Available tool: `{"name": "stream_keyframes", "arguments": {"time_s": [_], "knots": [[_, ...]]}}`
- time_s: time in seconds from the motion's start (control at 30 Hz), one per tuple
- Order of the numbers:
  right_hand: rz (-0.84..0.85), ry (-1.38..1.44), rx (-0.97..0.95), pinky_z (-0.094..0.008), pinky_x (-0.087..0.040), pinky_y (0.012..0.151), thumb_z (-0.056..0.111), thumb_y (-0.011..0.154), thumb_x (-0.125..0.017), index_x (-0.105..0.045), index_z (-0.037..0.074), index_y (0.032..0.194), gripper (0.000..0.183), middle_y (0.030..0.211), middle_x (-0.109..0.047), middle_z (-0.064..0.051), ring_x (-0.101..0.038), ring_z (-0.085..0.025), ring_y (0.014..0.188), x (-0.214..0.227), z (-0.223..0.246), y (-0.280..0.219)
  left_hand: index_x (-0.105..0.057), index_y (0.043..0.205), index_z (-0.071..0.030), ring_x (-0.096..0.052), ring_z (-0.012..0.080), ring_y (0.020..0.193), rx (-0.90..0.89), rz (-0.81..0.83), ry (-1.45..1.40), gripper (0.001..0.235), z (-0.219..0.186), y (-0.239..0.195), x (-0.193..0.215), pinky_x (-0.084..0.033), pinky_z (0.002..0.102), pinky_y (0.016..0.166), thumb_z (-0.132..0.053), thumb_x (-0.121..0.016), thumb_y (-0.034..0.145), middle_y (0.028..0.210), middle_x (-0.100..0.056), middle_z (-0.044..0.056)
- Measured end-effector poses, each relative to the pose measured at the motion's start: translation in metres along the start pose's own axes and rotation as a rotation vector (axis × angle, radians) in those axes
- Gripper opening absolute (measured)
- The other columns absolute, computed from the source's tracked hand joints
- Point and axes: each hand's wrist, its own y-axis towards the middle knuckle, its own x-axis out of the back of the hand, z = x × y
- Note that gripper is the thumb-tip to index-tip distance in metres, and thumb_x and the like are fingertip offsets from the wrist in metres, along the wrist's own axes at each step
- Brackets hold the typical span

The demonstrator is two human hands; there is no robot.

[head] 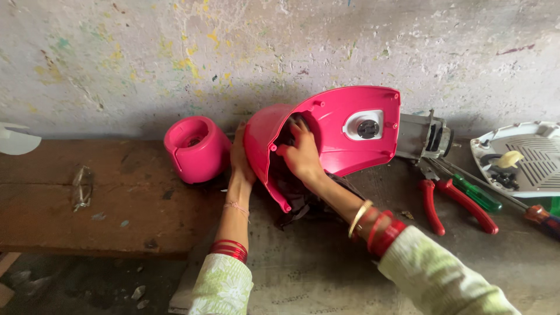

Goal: The person wipes the inside and outside of a disassembled pink blender housing with a cloth and then fits a pink motor-base piece onto it.

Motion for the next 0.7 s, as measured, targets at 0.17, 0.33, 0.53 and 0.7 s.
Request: {"name": "stream_keyframes", "arguments": {"time_s": [0.17,0.33,0.53,0.7], "knots": [[0.229,-0.398,0.407,-0.046,-0.047,0.105,0.011,0.079,-0.071,-0.065,-0.006,0.122,0.047,0.14,-0.053,-0.03,-0.051,-0.045,0.127,-0.009,0.015,-0.007,-0.065,0.125,-0.009,-0.067,0.0161,0.108,-0.034,-0.025,0.016,0.039,-0.002,0.0,-0.003,-0.052,0.033,0.099,-0.038,-0.052,0.103,0.12,-0.071,0.003],[0.645,-0.983,0.584,-0.046,-0.046,0.105,0.025,0.076,-0.069,-0.072,0.006,0.102,0.032,0.132,-0.06,-0.016,-0.048,-0.033,0.139,0.017,0.013,0.004,-0.067,0.123,-0.005,-0.066,0.0178,0.102,-0.053,-0.053,0.083,0.043,0.001,-0.001,0.0,-0.053,0.034,0.092,-0.041,-0.052,0.107,0.114,-0.071,0.006],[0.111,-1.053,0.56,-0.044,-0.044,0.079,0.025,0.071,-0.069,-0.064,0.003,0.126,0.06,0.139,-0.058,-0.018,-0.055,-0.035,0.101,0.025,0.005,0.004,-0.067,0.124,-0.002,-0.067,0.0185,0.103,-0.065,-0.007,0.039,0.044,0.006,0.003,-0.001,-0.054,0.034,0.094,-0.04,-0.052,0.106,0.115,-0.072,0.007],[0.186,-1.219,0.327,-0.044,-0.043,0.089,0.028,0.086,-0.068,-0.06,0.006,0.106,0.031,0.105,-0.067,-0.021,-0.058,-0.033,0.105,0.011,-0.01,-0.008,-0.066,0.125,-0.002,-0.068,0.0199,0.104,-0.004,-0.066,0.018,0.045,0.005,0.006,-0.002,-0.054,0.036,0.095,-0.041,-0.052,0.105,0.117,-0.072,0.007]]}}
